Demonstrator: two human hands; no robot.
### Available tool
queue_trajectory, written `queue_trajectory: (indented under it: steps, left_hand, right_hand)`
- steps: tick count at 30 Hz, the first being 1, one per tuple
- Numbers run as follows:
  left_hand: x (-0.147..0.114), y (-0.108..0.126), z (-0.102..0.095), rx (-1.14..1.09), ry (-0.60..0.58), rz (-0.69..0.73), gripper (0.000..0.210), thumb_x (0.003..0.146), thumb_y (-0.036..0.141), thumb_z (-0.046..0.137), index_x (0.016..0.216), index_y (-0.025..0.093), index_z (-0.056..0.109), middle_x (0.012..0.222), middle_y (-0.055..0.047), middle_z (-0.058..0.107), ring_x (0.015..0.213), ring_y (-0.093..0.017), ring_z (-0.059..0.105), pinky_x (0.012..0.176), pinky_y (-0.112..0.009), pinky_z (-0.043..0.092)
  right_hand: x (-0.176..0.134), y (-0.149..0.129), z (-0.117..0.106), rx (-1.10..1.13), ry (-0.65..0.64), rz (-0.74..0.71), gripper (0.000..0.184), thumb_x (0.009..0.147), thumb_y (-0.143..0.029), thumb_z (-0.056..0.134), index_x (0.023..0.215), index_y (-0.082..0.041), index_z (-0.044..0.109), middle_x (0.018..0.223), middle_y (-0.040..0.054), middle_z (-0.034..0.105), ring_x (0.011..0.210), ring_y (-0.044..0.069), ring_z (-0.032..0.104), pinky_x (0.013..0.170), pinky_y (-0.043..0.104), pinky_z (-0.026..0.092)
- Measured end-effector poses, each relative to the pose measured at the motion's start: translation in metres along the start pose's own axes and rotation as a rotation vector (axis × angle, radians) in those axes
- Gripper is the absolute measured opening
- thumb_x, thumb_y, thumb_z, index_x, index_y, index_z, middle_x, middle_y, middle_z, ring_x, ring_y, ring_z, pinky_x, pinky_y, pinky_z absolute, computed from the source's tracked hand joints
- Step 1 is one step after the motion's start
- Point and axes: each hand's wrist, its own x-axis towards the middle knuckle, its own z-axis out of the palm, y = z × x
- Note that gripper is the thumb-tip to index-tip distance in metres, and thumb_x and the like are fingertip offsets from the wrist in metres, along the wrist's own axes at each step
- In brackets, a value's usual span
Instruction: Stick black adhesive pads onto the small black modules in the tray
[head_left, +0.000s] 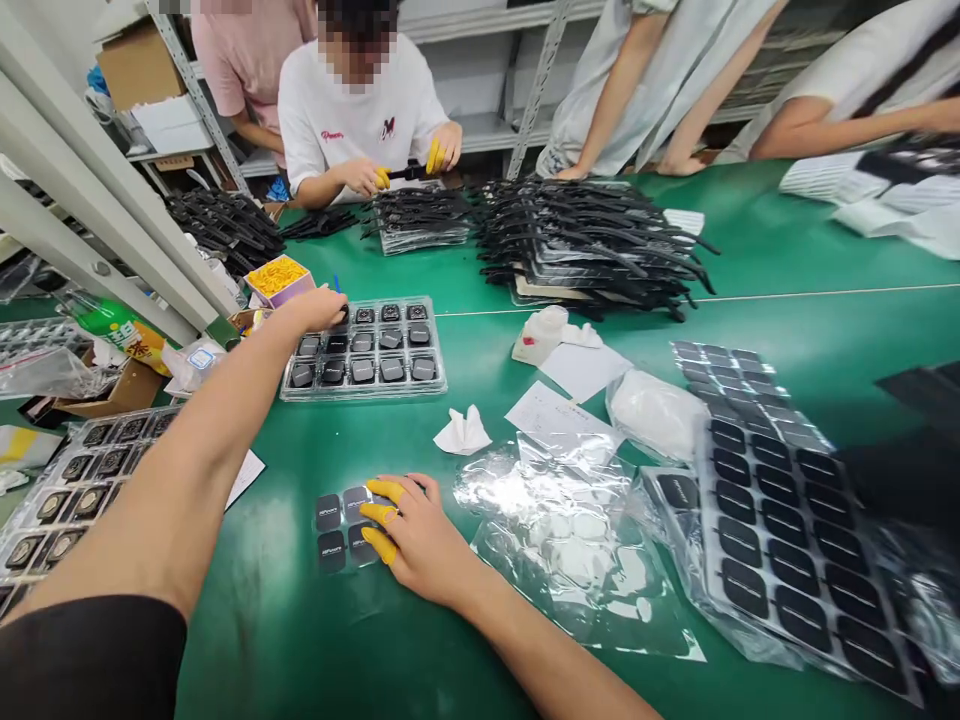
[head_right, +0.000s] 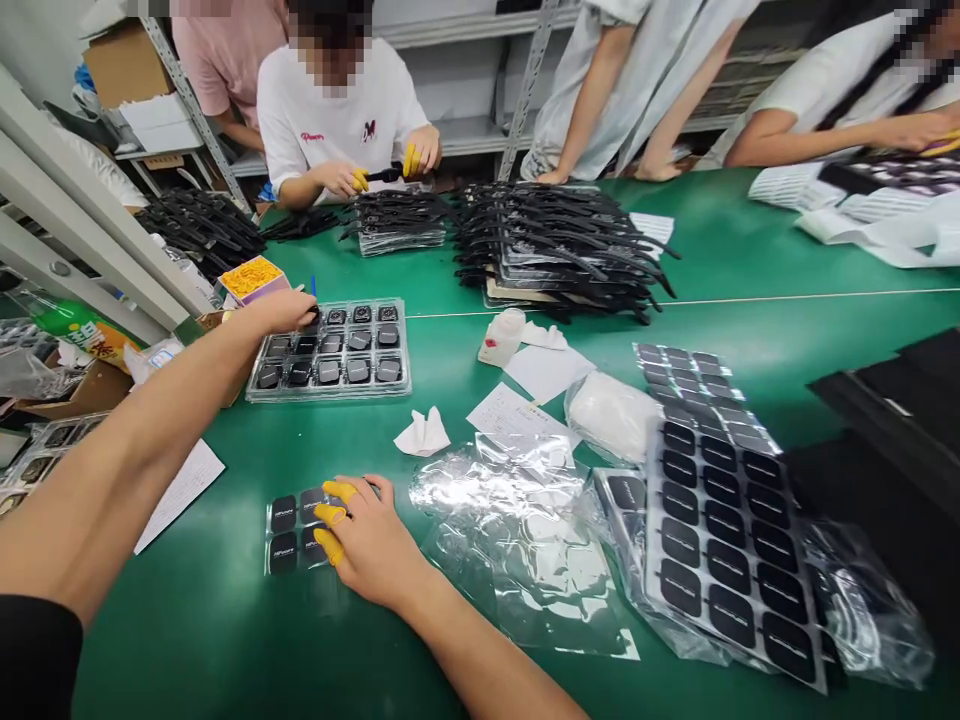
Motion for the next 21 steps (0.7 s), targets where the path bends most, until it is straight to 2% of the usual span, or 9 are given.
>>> queue_trajectory:
  steps: [2, 4, 6, 8, 10, 12, 15, 18, 21]
  left_hand:
    - [-0.040, 0.029, 0.007, -0.123, 0.159, -0.080, 0.029, 0.103, 0.025, 0.045, 0.114, 0.008, 0.065, 0.103, -0.011, 0.075, 0.106, -0.022, 0.065, 0.099, -0.033, 0.045]
    - [-0.091, 0.063, 0.025, -0.261, 0.264, -0.112, 0.031, 0.105, 0.027, 0.040, 0.116, 0.011, 0.064, 0.105, -0.010, 0.075, 0.106, -0.020, 0.066, 0.098, -0.034, 0.048]
    - [-0.144, 0.099, 0.051, -0.472, 0.287, -0.103, 0.032, 0.105, 0.038, 0.044, 0.105, 0.017, 0.067, 0.093, -0.005, 0.076, 0.089, -0.018, 0.072, 0.083, -0.031, 0.055]
    - [-0.191, 0.129, 0.079, -1.156, 0.045, -0.112, 0.037, 0.092, 0.056, 0.063, 0.092, 0.020, 0.072, 0.075, -0.002, 0.073, 0.075, -0.021, 0.075, 0.073, -0.036, 0.057]
    - [-0.224, 0.151, 0.102, -1.586, -0.208, -0.198, 0.046, 0.069, 0.065, 0.084, 0.088, 0.024, 0.077, 0.073, -0.003, 0.075, 0.069, -0.023, 0.074, 0.069, -0.038, 0.059]
    - [-0.241, 0.163, 0.115, -1.793, -0.344, -0.285, 0.053, 0.052, 0.063, 0.094, 0.086, 0.025, 0.079, 0.075, -0.004, 0.076, 0.067, -0.020, 0.073, 0.067, -0.033, 0.061]
    - [-0.245, 0.165, 0.117, -1.934, -0.378, -0.334, 0.062, 0.043, 0.061, 0.099, 0.084, 0.018, 0.080, 0.074, -0.006, 0.074, 0.063, -0.015, 0.070, 0.062, -0.024, 0.060]
    - [-0.240, 0.155, 0.113, -1.985, -0.258, -0.327, 0.070, 0.050, 0.062, 0.096, 0.098, 0.014, 0.078, 0.075, -0.005, 0.072, 0.062, -0.013, 0.068, 0.063, -0.023, 0.060]
    - [-0.236, 0.144, 0.114, -1.870, -0.030, -0.346, 0.067, 0.065, 0.053, 0.093, 0.119, 0.021, 0.070, 0.077, 0.001, 0.071, 0.062, -0.014, 0.070, 0.066, -0.027, 0.062]
  right_hand:
    - [0.001, 0.002, -0.006, 0.094, 0.212, 0.050, 0.041, 0.096, -0.025, 0.062, 0.134, -0.041, 0.058, 0.118, 0.0067, 0.074, 0.110, 0.030, 0.072, 0.091, 0.057, 0.061]
    - [0.003, 0.007, -0.017, 0.155, 0.439, 0.149, 0.053, 0.095, -0.021, 0.062, 0.141, -0.046, 0.052, 0.116, 0.0066, 0.069, 0.104, 0.029, 0.071, 0.087, 0.052, 0.063]
    - [0.004, 0.014, -0.028, 0.172, 0.489, 0.185, 0.061, 0.095, -0.019, 0.061, 0.146, -0.048, 0.048, 0.123, 0.0084, 0.063, 0.102, 0.028, 0.069, 0.087, 0.051, 0.063]
    - [0.005, 0.020, -0.037, 0.182, 0.358, 0.117, 0.063, 0.094, -0.019, 0.062, 0.146, -0.051, 0.048, 0.137, 0.0087, 0.056, 0.104, 0.027, 0.068, 0.087, 0.051, 0.062]
    - [0.007, 0.022, -0.038, 0.208, 0.215, 0.017, 0.056, 0.093, -0.018, 0.063, 0.136, -0.054, 0.057, 0.144, 0.0058, 0.053, 0.106, 0.027, 0.067, 0.081, 0.049, 0.062]
    - [0.009, 0.016, -0.036, 0.254, 0.141, -0.024, 0.040, 0.092, -0.018, 0.063, 0.119, -0.048, 0.067, 0.141, 0.0046, 0.057, 0.104, 0.026, 0.066, 0.077, 0.046, 0.061]
    - [0.009, 0.002, -0.036, 0.329, 0.084, 0.026, 0.014, 0.095, -0.022, 0.060, 0.098, -0.033, 0.068, 0.133, 0.0067, 0.063, 0.108, 0.025, 0.065, 0.091, 0.047, 0.059]
    - [-0.001, -0.001, -0.051, 0.306, 0.183, 0.313, 0.018, 0.103, -0.031, 0.048, 0.096, -0.027, 0.064, 0.125, 0.0082, 0.066, 0.102, 0.022, 0.066, 0.090, 0.044, 0.057]
    - [-0.024, 0.018, -0.074, -0.065, 0.241, 0.616, 0.022, 0.100, -0.038, 0.052, 0.091, -0.024, 0.067, 0.110, 0.0106, 0.068, 0.094, 0.024, 0.064, 0.083, 0.043, 0.055]
